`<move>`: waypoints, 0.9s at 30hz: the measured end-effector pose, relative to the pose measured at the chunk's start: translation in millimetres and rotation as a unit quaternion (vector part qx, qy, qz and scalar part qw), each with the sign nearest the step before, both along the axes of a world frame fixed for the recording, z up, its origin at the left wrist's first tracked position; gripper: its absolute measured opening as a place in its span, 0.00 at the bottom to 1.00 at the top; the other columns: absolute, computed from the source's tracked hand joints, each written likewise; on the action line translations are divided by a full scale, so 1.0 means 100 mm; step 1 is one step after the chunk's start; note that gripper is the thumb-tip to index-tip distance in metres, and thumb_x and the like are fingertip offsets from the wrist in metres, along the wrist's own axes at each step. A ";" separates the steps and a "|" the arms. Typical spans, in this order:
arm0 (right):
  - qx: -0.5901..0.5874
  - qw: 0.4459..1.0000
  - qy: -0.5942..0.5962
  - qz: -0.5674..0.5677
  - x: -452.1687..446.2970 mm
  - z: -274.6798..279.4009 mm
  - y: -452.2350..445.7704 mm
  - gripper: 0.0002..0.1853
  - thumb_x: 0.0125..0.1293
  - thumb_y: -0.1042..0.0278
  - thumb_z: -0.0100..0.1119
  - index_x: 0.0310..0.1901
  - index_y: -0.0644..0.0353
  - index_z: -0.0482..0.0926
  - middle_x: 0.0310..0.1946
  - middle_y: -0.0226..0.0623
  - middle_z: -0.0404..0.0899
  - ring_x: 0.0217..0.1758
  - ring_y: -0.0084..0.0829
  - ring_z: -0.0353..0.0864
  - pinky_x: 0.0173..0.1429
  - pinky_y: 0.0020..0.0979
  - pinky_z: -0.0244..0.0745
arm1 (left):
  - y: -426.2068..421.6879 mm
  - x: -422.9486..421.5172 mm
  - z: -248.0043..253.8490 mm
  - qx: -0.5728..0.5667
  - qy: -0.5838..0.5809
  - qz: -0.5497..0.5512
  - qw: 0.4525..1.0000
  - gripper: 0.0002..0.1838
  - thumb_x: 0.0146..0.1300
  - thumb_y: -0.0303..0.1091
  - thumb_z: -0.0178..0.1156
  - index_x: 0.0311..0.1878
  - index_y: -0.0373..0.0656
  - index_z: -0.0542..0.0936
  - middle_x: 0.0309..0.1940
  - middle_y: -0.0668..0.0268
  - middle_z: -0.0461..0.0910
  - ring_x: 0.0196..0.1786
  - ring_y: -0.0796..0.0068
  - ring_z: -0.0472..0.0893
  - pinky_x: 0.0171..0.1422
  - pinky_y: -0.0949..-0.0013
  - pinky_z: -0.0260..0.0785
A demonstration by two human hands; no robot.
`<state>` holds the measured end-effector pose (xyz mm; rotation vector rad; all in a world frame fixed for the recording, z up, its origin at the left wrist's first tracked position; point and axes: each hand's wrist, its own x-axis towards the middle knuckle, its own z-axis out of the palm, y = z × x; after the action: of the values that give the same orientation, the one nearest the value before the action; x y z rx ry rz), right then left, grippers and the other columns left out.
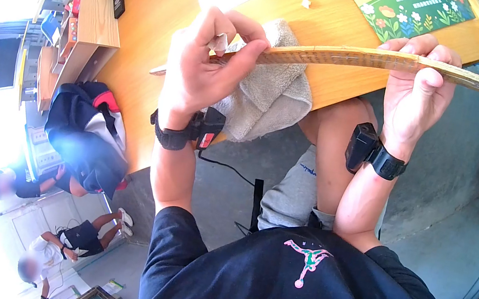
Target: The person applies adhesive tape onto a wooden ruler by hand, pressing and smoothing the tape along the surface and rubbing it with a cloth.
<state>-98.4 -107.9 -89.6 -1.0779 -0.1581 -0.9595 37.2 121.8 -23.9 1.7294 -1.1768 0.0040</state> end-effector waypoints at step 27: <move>0.030 0.995 0.095 0.017 0.01 0.00 0.02 0.25 0.73 0.42 0.50 0.51 0.59 0.72 0.45 0.41 0.78 0.46 0.39 0.82 0.50 0.42 0.82 | -0.07 0.01 -0.02 0.038 -0.223 0.027 0.974 0.17 0.65 0.18 0.61 0.31 0.42 0.61 0.35 0.56 0.82 0.35 0.72 0.80 0.39 0.74 0.72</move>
<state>-97.4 -105.9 -89.4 -1.1008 0.0080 -0.8223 38.5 114.6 -25.7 1.8849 -1.4653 0.4044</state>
